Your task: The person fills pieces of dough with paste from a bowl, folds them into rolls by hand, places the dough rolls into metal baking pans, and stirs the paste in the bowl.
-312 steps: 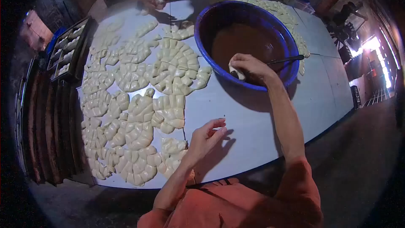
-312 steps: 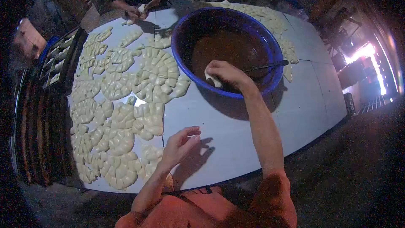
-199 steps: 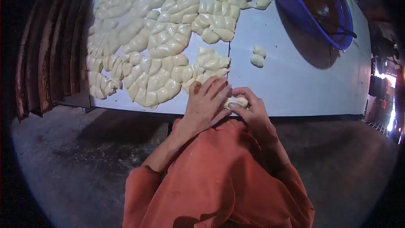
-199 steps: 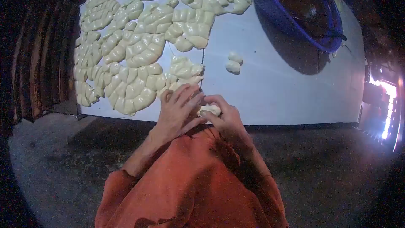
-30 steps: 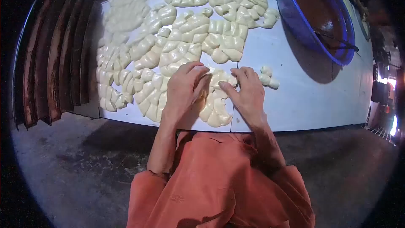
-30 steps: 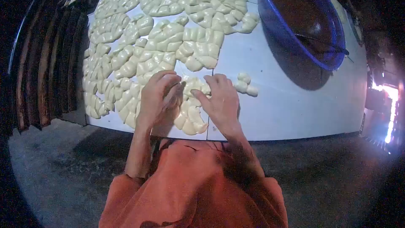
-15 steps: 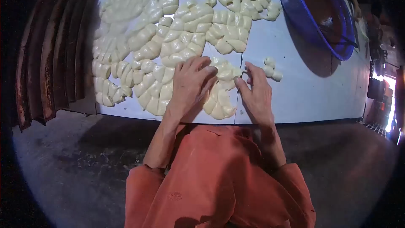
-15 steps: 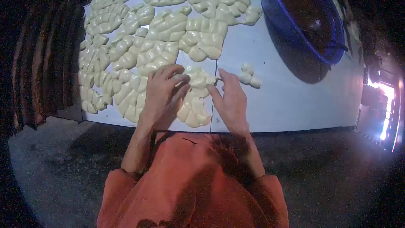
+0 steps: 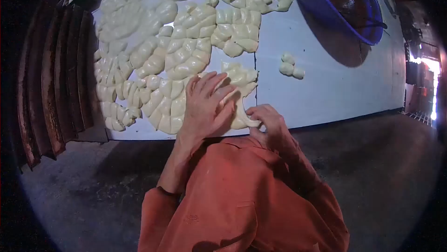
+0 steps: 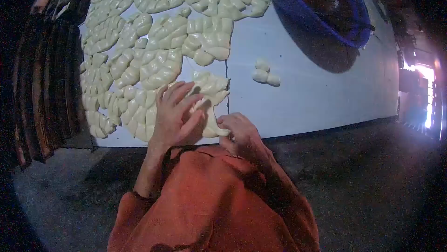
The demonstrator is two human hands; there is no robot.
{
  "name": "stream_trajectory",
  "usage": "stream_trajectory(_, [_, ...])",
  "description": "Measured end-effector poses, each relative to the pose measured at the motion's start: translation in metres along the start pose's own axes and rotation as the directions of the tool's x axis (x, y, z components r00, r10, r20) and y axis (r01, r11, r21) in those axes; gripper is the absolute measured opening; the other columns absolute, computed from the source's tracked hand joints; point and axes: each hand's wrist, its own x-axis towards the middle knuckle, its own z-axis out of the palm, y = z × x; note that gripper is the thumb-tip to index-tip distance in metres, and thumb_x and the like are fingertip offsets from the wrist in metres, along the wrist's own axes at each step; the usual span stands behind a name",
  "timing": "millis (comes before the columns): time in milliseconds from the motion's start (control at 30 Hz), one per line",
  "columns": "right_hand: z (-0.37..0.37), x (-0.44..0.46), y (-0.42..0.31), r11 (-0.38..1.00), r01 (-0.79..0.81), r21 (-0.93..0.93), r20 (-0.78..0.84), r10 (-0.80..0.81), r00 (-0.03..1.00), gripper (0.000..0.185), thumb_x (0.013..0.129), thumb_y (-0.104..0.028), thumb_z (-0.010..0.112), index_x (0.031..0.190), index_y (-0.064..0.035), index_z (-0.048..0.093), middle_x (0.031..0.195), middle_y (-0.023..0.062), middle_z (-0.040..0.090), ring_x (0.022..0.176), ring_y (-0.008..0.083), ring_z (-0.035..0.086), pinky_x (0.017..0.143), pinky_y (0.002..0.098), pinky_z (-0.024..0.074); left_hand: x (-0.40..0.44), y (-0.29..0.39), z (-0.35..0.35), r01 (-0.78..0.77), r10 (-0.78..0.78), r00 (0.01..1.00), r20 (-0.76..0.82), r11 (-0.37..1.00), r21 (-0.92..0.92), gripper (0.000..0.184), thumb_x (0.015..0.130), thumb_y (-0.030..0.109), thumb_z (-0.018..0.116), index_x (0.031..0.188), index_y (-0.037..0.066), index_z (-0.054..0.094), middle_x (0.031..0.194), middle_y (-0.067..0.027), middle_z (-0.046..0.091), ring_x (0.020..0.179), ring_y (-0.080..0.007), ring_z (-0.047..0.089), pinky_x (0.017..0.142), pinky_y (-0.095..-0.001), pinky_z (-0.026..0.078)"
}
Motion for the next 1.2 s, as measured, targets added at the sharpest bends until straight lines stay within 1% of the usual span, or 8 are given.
stream_trajectory(167, [-0.002, 0.004, 0.001, 0.420, -0.341, 0.841, 0.107, 0.489, 0.866, 0.023, 0.086, 0.004, 0.061, 0.108, -0.0024, 0.055, 0.098, 0.0076, 0.067, 0.082, 0.0136, 0.063, 0.072, 0.0267, 0.0512, -0.009, 0.021, 0.005, -0.072, 0.101, 0.970, 0.220, 0.988, -0.134, 0.063, 0.078, 0.029, 0.071, 0.137, 0.015, 0.053, 0.139, -0.0103, 0.052, 0.134, -0.0341, 0.043, 0.110, -0.0572, 0.025])
stream_trajectory(267, [-0.010, 0.016, -0.010, 0.260, -0.466, 0.846, 0.270, 0.544, 0.794, 0.017, 0.089, -0.002, 0.063, 0.104, -0.0019, 0.055, 0.095, 0.0061, 0.064, 0.083, 0.0110, 0.060, 0.070, 0.0256, 0.0494, -0.008, 0.028, 0.023, -0.108, 0.126, 0.975, 0.181, 0.988, -0.109, 0.071, 0.081, 0.037, 0.071, 0.141, 0.009, 0.046, 0.140, -0.0113, 0.052, 0.135, -0.0317, 0.044, 0.112, -0.0558, 0.024])
stream_trajectory(400, [0.006, 0.011, 0.011, 0.728, -0.369, 0.579, 0.105, 0.381, 0.918, 0.018, 0.089, -0.012, 0.070, 0.098, -0.0045, 0.056, 0.090, 0.0013, 0.062, 0.078, 0.0094, 0.055, 0.069, 0.0262, 0.0477, -0.004, 0.035, 0.033, -0.112, 0.130, 0.986, 0.101, 0.979, -0.168, 0.075, 0.082, 0.033, 0.073, 0.143, 0.002, 0.043, 0.123, -0.0082, 0.060, 0.120, -0.0226, 0.054, 0.104, -0.0490, 0.031])
stream_trajectory(633, [-0.004, 0.008, -0.003, 0.926, -0.314, 0.208, -0.051, 0.330, 0.942, 0.020, 0.086, -0.015, 0.071, 0.101, -0.0055, 0.061, 0.077, 0.0044, 0.062, 0.073, 0.0106, 0.056, 0.067, 0.0276, 0.0481, -0.016, 0.033, 0.051, -0.143, 0.146, 0.989, 0.020, 0.984, -0.106, 0.066, 0.082, 0.023, 0.074, 0.139, 0.003, 0.049, 0.091, -0.0013, 0.064, 0.090, -0.0175, 0.061, 0.087, -0.0415, 0.038])
stream_trajectory(833, [-0.023, 0.004, -0.007, 0.667, -0.512, 0.542, 0.214, 0.479, 0.851, 0.006, 0.079, 0.001, 0.067, 0.082, -0.0022, 0.063, 0.077, 0.0035, 0.063, 0.068, 0.0086, 0.055, 0.058, 0.0223, 0.0425, -0.028, 0.024, 0.061, -0.230, 0.230, 0.973, -0.008, 0.969, -0.087, 0.038, 0.078, 0.020, 0.075, 0.114, 0.013, 0.066, 0.091, 0.0025, 0.066, 0.096, -0.0164, 0.060, 0.091, -0.0419, 0.038])
stream_trajectory(967, [-0.036, -0.011, -0.005, 0.507, -0.404, 0.761, 0.253, 0.341, 0.905, 0.013, 0.081, -0.008, 0.073, 0.083, -0.0022, 0.061, 0.078, 0.0096, 0.064, 0.061, 0.0150, 0.058, 0.055, 0.0253, 0.0458, -0.030, 0.027, 0.059, -0.182, 0.183, 0.982, 0.043, 0.983, -0.028, 0.039, 0.074, 0.019, 0.078, 0.112, 0.017, 0.069, 0.113, 0.0033, 0.067, 0.107, -0.0153, 0.060, 0.095, -0.0418, 0.037])
stream_trajectory(1033, [-0.048, -0.014, -0.010, 0.118, -0.102, 0.988, 0.086, 0.130, 0.988, 0.020, 0.084, -0.016, 0.073, 0.086, -0.0013, 0.060, 0.078, 0.0139, 0.064, 0.067, 0.0196, 0.062, 0.059, 0.0290, 0.0503, -0.030, 0.029, 0.060, -0.161, 0.160, 0.987, 0.035, 0.987, 0.017, 0.039, 0.075, 0.020, 0.078, 0.113, 0.017, 0.069, 0.116, 0.0026, 0.067, 0.110, -0.0156, 0.059, 0.096, -0.0426, 0.037])
stream_trajectory(1200, [-0.073, 0.003, -0.012, 0.332, -0.135, 0.934, 0.010, 0.352, 0.936, 0.044, 0.089, -0.010, 0.065, 0.129, -0.0009, 0.050, 0.111, 0.0182, 0.066, 0.094, 0.0276, 0.070, 0.069, 0.0341, 0.0602, -0.010, 0.044, 0.035, -0.068, 0.081, 0.989, 0.124, 0.992, -0.107, 0.056, 0.078, 0.040, 0.077, 0.125, 0.012, 0.063, 0.135, -0.0057, 0.055, 0.121, -0.0201, 0.050, 0.101, -0.0458, 0.031])
